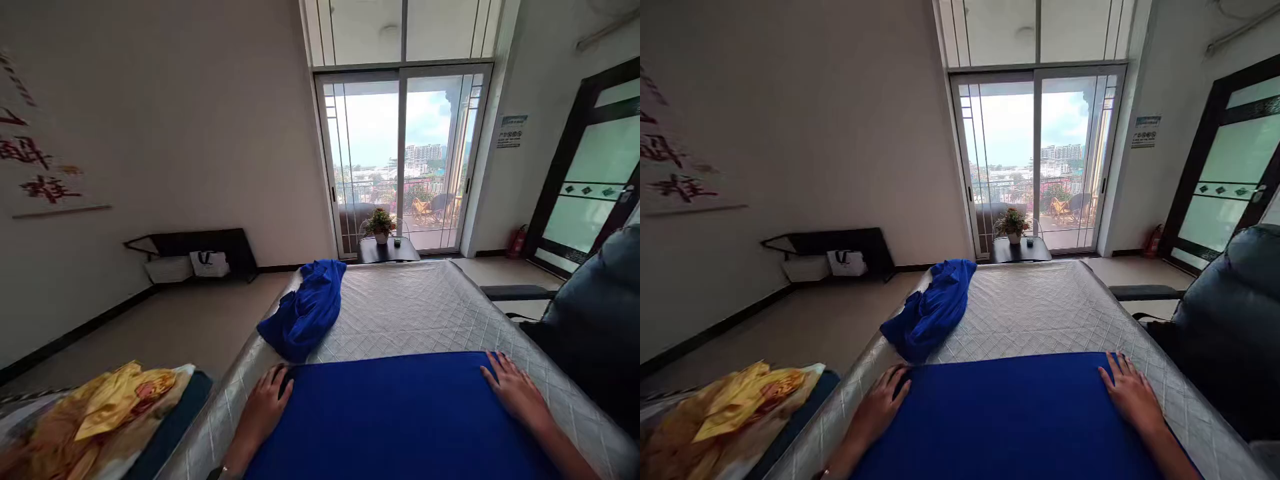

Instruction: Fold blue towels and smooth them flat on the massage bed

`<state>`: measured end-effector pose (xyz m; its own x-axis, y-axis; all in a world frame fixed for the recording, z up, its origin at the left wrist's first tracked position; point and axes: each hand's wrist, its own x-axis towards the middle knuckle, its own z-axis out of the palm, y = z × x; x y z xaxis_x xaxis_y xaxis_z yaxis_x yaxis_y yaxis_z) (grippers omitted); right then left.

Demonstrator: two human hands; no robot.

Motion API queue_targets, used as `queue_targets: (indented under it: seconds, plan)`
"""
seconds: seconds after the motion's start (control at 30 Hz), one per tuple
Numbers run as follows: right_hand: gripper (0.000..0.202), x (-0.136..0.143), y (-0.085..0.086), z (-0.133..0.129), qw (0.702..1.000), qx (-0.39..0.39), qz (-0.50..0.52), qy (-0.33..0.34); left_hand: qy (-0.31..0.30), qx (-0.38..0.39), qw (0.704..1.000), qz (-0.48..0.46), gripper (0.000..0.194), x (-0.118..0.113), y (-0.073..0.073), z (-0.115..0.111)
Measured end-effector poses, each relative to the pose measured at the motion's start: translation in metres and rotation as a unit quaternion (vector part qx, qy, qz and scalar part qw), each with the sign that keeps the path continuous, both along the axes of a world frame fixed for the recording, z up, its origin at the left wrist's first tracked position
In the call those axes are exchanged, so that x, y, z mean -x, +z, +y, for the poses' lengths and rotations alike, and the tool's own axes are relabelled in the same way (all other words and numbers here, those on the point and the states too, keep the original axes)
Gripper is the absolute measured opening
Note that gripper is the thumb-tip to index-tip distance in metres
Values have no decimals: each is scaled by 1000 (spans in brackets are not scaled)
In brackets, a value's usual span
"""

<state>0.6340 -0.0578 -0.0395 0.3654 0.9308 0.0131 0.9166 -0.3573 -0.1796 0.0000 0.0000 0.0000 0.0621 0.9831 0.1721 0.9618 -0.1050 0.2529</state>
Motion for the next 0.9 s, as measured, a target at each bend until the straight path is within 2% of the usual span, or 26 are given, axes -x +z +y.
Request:
queue_targets:
  seconds: [0.17, 0.43, 0.53, 0.6, 0.67, 0.73, 0.83, 0.9]
  plan:
    - [88, -6, -8, 1, 1000, -29, -1, 0, -1, -11, 1000, 11, 61, -5, 3, 0]
    - [79, -27, -42, 3, 997, -54, -40, 28, 8, -23, 1000, 9, 56, -7, 3, -2]
    - [74, -25, -40, 2, 996, -48, -74, 26, 9, -27, 1000, 13, 57, -8, 2, -3]
    - [69, -15, -27, 2, 992, -69, -104, 12, 6, -28, 999, 22, 58, -9, 4, -4]
    - [66, 6, -5, 2, 984, -109, -139, 12, 4, -29, 999, 30, 57, -11, 5, -5]
    - [63, 41, 20, 2, 976, -136, -158, 55, 2, -34, 999, 34, 56, -12, 6, -5]
    - [59, 122, 55, -4, 973, -131, -111, 156, -3, -40, 999, 37, 56, -11, 4, -3]
    - [58, 184, 69, -12, 963, -115, -50, 240, -5, -36, 999, 34, 58, -10, 4, -2]
